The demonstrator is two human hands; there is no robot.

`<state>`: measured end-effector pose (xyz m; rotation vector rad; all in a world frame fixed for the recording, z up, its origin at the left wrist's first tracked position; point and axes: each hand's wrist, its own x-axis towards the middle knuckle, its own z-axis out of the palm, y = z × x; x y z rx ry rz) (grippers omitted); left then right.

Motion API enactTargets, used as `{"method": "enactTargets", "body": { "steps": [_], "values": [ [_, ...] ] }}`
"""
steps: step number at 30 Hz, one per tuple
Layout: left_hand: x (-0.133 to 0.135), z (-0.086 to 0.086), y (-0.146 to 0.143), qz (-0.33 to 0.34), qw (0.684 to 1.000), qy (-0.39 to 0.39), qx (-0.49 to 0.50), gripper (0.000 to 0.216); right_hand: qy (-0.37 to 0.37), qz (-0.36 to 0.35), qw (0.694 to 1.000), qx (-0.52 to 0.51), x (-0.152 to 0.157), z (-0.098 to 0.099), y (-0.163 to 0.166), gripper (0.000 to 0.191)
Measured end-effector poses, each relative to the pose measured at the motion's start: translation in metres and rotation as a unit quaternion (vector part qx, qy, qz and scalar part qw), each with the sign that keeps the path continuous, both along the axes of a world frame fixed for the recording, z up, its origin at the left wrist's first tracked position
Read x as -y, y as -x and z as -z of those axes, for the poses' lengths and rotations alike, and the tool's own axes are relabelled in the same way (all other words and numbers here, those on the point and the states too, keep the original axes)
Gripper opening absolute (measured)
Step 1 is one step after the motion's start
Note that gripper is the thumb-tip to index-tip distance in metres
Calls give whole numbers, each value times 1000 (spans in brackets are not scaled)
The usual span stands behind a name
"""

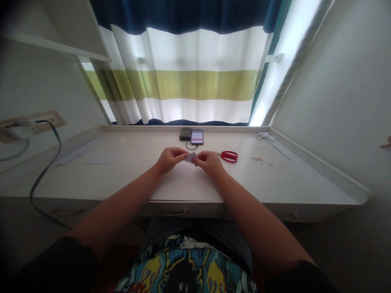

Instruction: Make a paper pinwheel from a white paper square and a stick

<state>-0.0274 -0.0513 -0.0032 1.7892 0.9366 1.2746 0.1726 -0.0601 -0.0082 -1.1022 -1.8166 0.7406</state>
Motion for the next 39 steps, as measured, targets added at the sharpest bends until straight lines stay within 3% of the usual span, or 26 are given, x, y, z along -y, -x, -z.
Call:
{"method": "enactTargets", "body": {
  "steps": [11,22,39],
  "values": [
    [3,-2,-5,25,999,8,-27,27,-3,-50,997,50,6,-3,5,20],
    [2,-3,-2,19,999,35,9,29,13,-67,994,89,10,-7,3,39],
    [-3,-5,1,-41,997,62,21,33,62,-122,984,117,5,4,1,30]
  ]
}}
